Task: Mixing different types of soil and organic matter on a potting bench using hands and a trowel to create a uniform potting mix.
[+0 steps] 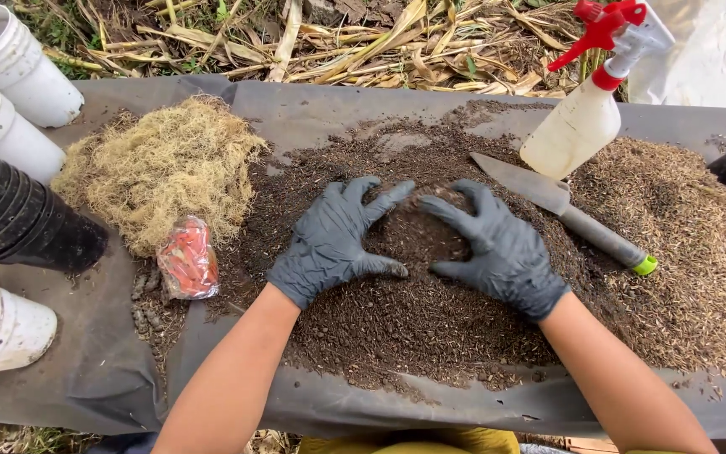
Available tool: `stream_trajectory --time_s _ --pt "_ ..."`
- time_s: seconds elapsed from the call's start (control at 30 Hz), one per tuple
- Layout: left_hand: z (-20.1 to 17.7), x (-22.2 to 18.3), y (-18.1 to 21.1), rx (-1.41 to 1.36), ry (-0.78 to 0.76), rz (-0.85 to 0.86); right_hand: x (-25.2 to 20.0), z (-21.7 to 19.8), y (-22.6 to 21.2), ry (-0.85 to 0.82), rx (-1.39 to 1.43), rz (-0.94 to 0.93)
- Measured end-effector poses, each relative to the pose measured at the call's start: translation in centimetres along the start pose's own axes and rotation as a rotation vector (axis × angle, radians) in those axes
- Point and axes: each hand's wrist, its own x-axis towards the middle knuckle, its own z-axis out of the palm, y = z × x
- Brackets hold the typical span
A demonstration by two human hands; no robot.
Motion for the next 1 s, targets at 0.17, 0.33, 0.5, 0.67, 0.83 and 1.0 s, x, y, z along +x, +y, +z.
stream_trajectory --time_s 0.17,0.33,0.5,0.67,0.83,1.0 --pt "6.0 1.7 -4.6 -0.005 0.116 0.126 1.9 1.1 0.4 -0.067 0.237 -0.034" --pt "4.7 0.1 -4.6 -0.202 0.205 0.056 1.6 -1.3 0.1 0.084 0.629 0.118" --pt "1.4 -1.4 -3.0 -0.427 0.214 0.139 0.9 -0.5 2.5 0.053 0.455 0.338" --pt "2.5 -1.2 -4.2 -0.19 0.171 0.144 0.2 0.1 4.1 0.081 0.318 0.447" --pt "5.5 -1.0 -5.6 0.017 0.42 -0.1 0.1 0.0 4.1 0.137 0.216 0.463" --pt "7.0 -0.5 -7.1 0.158 0.472 -0.11 -0.1 -0.2 3.9 0.176 0.132 0.471"
